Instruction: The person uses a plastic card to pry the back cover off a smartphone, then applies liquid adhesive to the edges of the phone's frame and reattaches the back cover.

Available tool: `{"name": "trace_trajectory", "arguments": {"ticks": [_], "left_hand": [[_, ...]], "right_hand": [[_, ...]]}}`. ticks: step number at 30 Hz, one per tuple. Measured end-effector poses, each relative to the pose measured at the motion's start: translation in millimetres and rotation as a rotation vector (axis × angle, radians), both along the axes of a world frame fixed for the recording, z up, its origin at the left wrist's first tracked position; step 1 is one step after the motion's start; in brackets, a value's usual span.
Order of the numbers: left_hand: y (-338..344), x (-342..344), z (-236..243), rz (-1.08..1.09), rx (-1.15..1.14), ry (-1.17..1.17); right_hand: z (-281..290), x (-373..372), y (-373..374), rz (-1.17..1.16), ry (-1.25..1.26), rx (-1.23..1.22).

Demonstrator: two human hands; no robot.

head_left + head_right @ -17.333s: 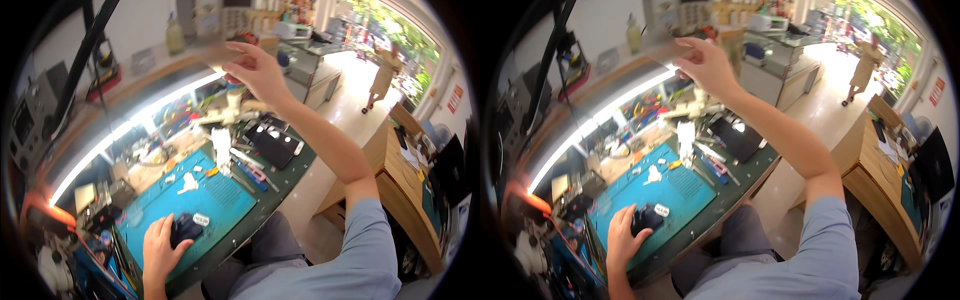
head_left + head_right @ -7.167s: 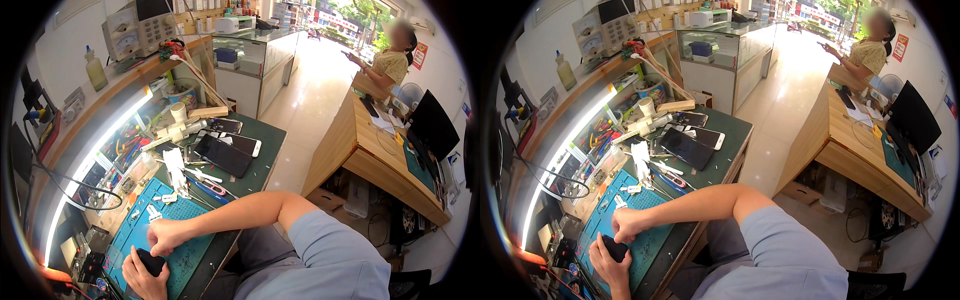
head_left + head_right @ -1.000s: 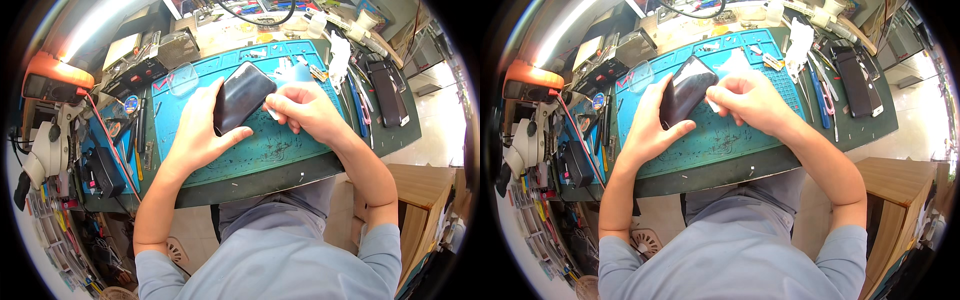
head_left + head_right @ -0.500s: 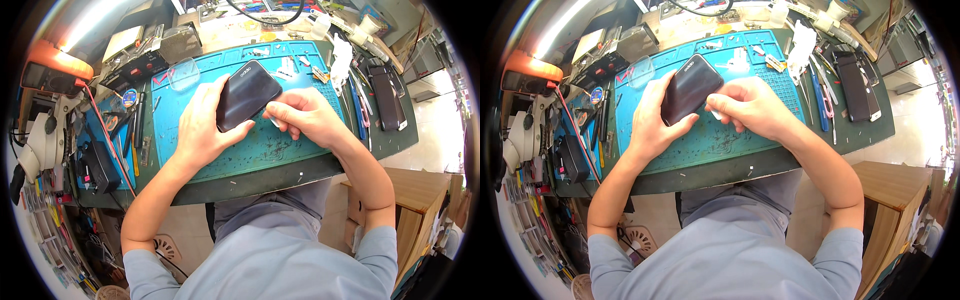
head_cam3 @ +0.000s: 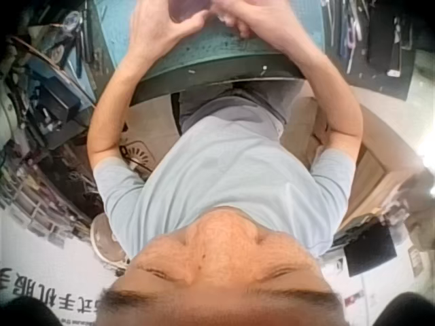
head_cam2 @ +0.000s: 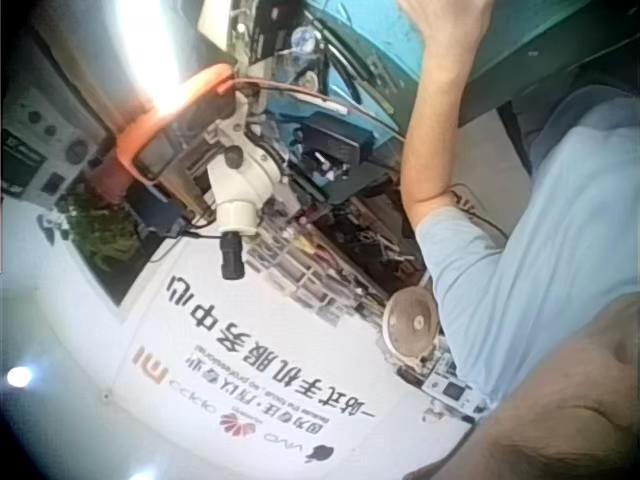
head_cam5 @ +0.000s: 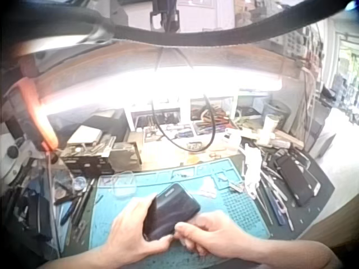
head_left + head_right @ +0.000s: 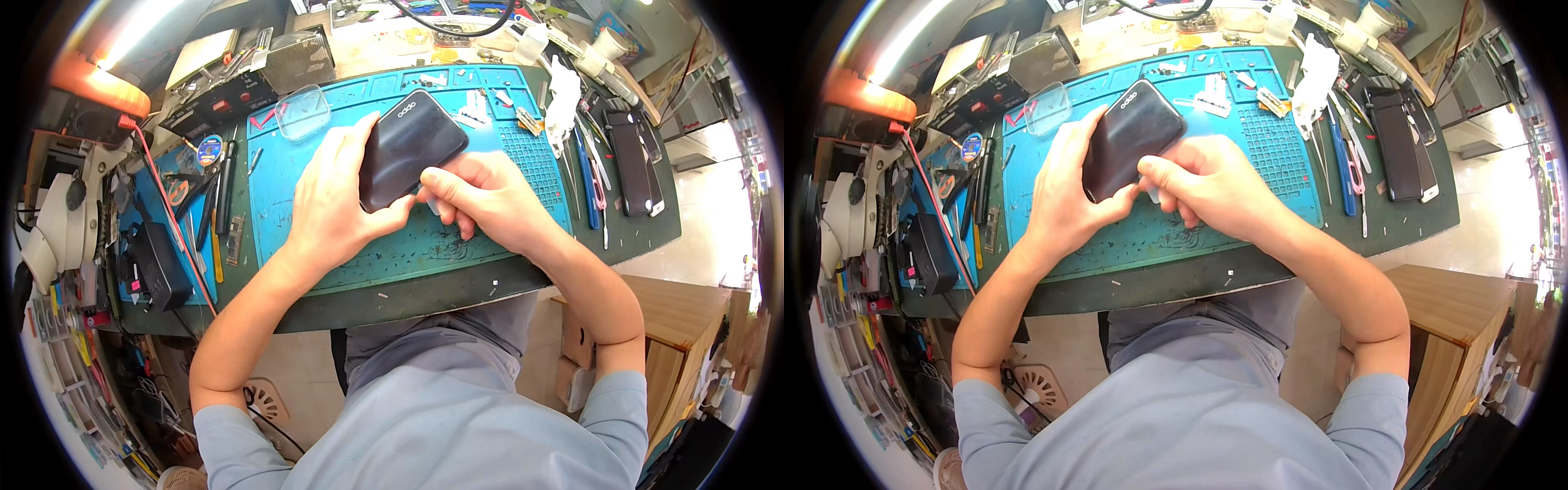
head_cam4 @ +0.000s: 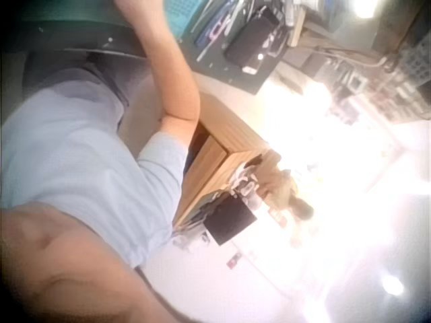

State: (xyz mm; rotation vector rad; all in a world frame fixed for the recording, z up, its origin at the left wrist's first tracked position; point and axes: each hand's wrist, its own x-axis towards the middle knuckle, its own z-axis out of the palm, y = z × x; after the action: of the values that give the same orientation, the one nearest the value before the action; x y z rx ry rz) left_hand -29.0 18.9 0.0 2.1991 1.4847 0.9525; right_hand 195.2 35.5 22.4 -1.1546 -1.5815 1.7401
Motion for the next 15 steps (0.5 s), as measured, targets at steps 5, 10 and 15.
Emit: {"name": "trace_trajectory", "arguments": {"ticks": [5,10,15], "left_hand": [[-0.5,0.0,-0.7,-0.005,0.013,0.009],[-0.7,-0.4,-2.4,-0.01,0.043,0.036],[-2.1,1.1,-0.3,-0.002,-0.019,0.026]], "right_hand": [[-0.6,-5.1,-3.2,-0.015,0.003,-0.011],[-1.6,-8.9,-4.2,-0.011,0.006,-0.05],[-0.1,-9.8,-3.2,0.004,-0.021,-0.059]]}}
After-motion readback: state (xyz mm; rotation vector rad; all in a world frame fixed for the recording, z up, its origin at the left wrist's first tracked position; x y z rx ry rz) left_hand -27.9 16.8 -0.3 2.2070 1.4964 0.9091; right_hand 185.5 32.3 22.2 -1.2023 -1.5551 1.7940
